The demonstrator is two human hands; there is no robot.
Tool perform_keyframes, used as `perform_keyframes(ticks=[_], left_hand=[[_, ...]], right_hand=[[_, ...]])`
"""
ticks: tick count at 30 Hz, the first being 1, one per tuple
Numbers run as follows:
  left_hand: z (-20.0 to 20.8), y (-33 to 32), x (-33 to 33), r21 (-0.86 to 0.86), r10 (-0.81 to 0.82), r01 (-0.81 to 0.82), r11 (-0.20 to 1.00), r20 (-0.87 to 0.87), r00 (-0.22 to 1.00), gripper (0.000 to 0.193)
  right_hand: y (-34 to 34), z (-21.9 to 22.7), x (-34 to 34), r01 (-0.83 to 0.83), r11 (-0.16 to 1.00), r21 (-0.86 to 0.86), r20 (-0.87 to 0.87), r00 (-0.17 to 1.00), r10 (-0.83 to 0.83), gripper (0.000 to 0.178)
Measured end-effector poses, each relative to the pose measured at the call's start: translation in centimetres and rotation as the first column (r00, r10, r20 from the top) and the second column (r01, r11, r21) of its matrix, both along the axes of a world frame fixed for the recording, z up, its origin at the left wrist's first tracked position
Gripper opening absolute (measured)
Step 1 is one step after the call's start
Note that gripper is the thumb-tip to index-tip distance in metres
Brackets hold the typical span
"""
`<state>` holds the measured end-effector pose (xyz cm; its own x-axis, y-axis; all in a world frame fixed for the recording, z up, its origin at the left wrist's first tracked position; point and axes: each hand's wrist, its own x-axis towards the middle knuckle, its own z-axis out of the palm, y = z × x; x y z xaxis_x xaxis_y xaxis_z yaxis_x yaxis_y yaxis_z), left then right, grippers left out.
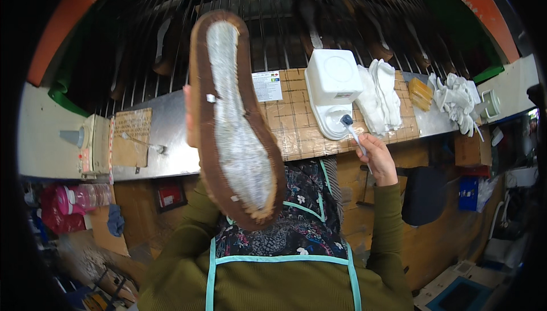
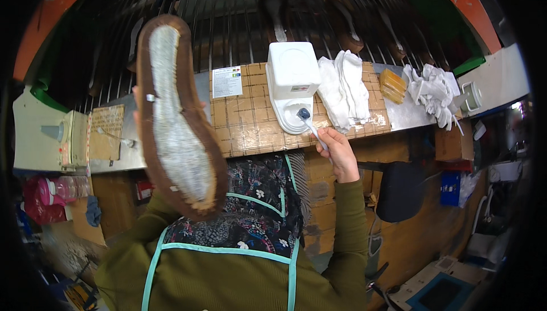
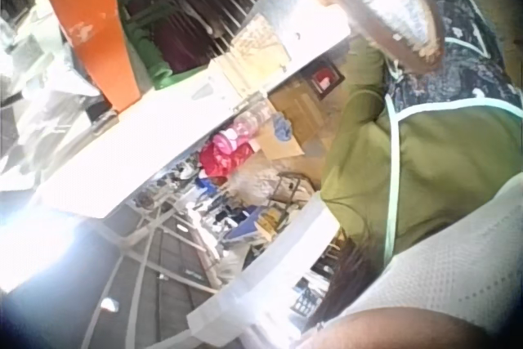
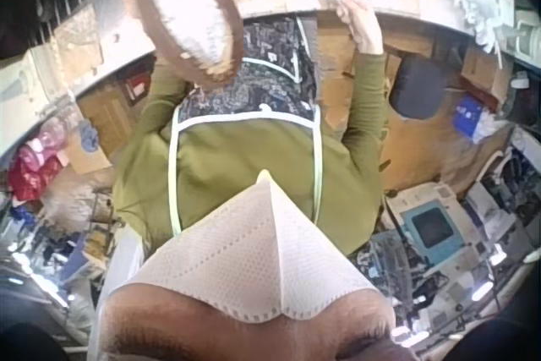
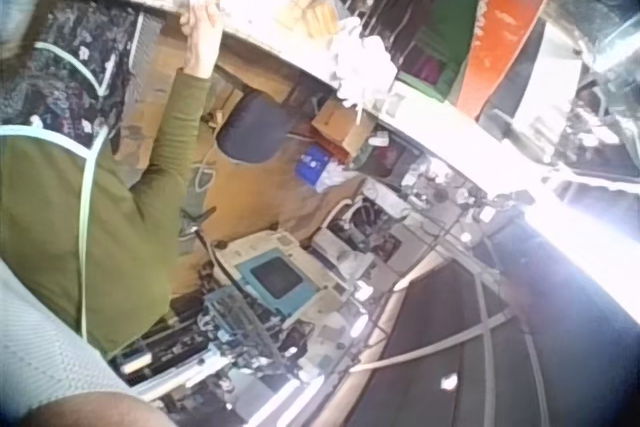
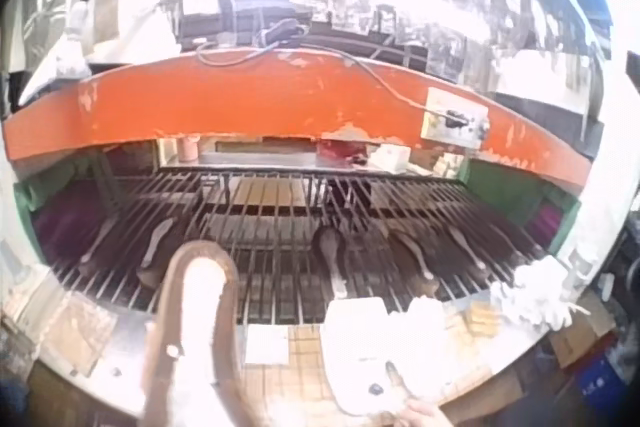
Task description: The person applies a white adhesive to the sole and side edges of a brown shoe using a small brush. They repeatedly dip the brush into a white container and spread the glue along the shoe's perimeter, then place the shoe on a metal rack. The process is repeated for multiple shoes.
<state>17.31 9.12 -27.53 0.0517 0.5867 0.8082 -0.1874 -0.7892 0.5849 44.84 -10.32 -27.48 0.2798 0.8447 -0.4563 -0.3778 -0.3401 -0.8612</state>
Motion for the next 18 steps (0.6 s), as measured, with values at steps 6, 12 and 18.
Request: perform_keyframes(ticks=[6,12,18], left_hand=[[-4.4,1.0,-0.1,-0.025,-0.002,0.0,1.0,-0.07,0.998,0.064],[-3.5,4.0,1.4,0.022,-0.015,0.017,1.0,-0.079,0.997,0.057],[-0.5,3.7,0.9,0.212,-0.01,0.037,0.977,-0.124,0.992,0.035]], right_hand=[[2.2,2.2,-5.2,0.182,0.91,0.373,0.693,0.598,-0.403,0.011],[4.0,9.7,-11.2,-0.086,0.697,0.712,0.686,0.298,-0.664,0.027],[6.0,9.6,-13.9,-0.081,0.738,0.67,0.546,0.727,-0.417,0.022]])
